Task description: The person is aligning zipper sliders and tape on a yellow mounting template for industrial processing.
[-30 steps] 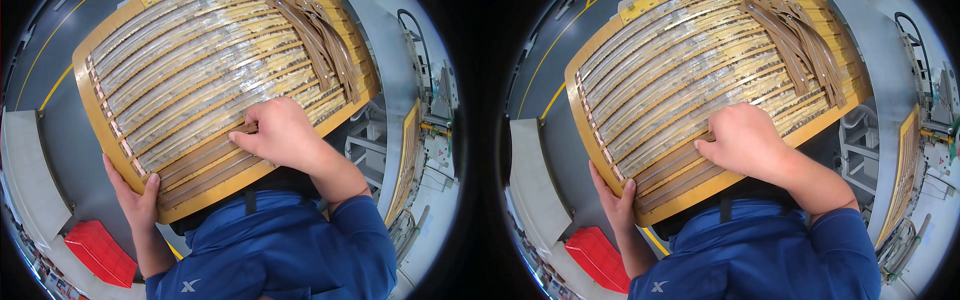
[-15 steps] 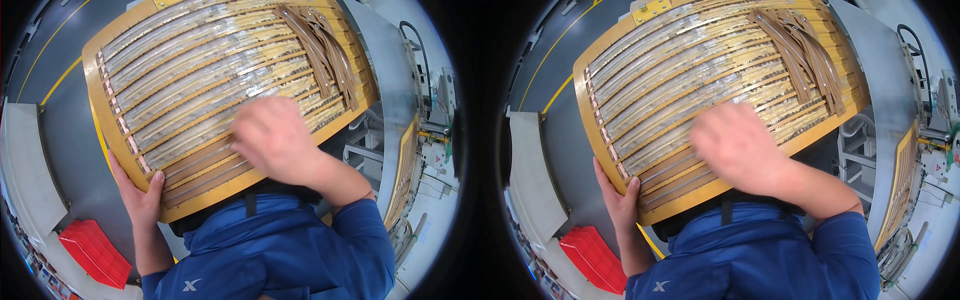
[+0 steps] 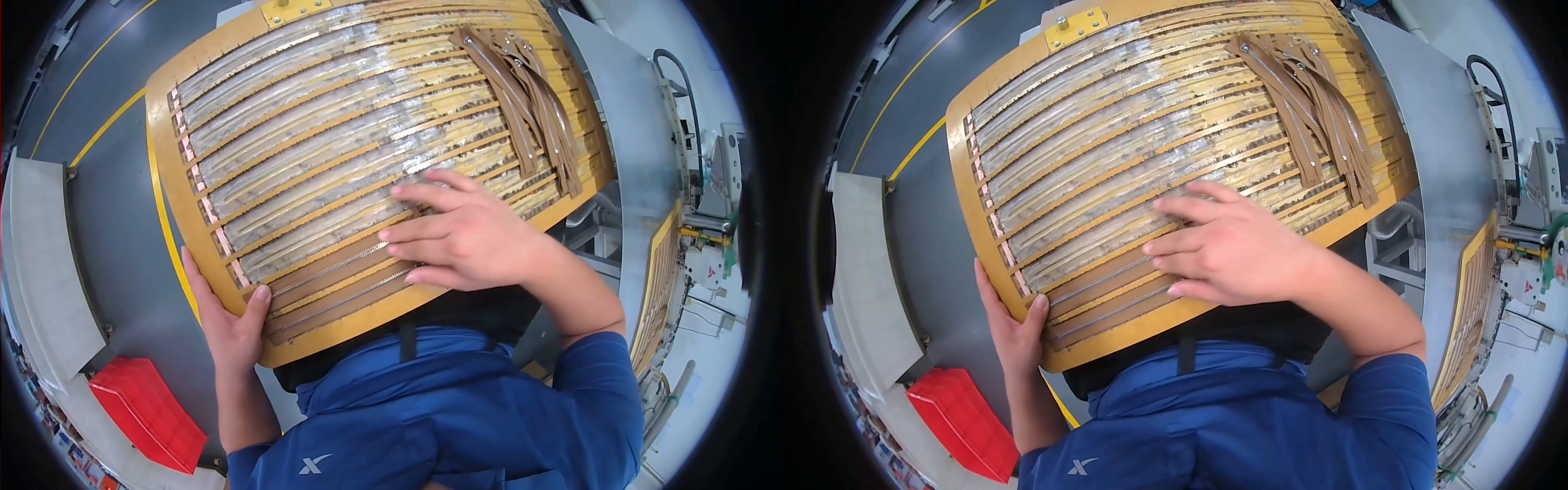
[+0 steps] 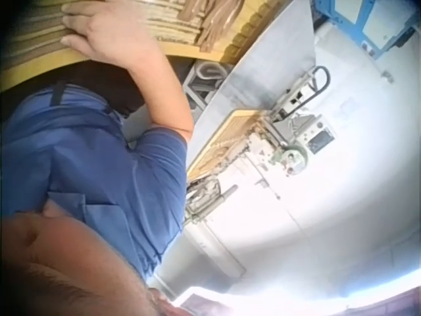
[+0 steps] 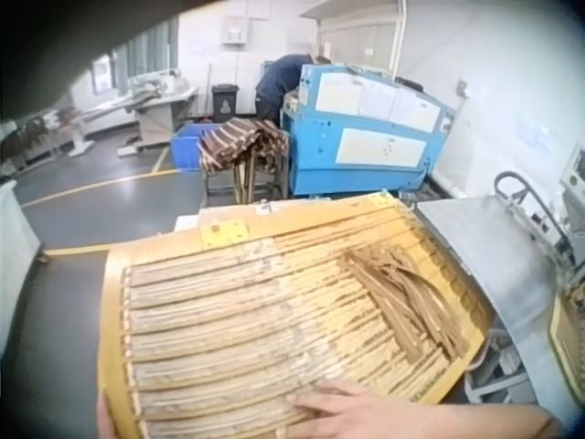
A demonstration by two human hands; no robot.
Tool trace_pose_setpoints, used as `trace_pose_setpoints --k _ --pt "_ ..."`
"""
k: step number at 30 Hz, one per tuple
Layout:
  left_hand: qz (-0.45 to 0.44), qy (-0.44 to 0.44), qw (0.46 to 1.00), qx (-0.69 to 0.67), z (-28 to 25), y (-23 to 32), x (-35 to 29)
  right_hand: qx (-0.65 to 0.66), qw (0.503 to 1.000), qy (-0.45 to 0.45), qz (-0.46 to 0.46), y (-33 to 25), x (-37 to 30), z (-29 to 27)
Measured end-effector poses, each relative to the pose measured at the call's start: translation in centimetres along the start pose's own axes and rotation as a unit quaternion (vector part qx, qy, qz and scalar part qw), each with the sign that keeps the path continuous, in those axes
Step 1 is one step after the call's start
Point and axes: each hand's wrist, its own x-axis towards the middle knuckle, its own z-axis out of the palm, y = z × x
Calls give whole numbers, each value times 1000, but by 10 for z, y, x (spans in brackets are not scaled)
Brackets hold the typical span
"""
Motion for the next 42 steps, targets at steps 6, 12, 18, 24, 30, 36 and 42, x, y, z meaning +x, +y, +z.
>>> trace_pose_setpoints --k 6,12,18,24,30,36,42 --pt "-8 8 1000 -25 -2 -3 0 -4 1000 18 -4 18 -17 -12" --pt "4 -11 1000 -17 1 -8 2 4 998 29 -48 1 -5 -13" --pt "30 1 999 -30 -3 -25 -2 19 990 -5 -143 -31 57 50" --pt "30 25 985 -170 -1 -34 -6 97 982 54 -156 -69 88 73" --pt "14 3 989 -145 2 -18 -1 17 929 204 309 24 24 -18" --pt "28 8 993 -113 3 -18 0 -125 831 324 435 115 -33 -58" --pt "24 12 991 -132 4 -20 0 -85 789 197 576 140 -68 -86"
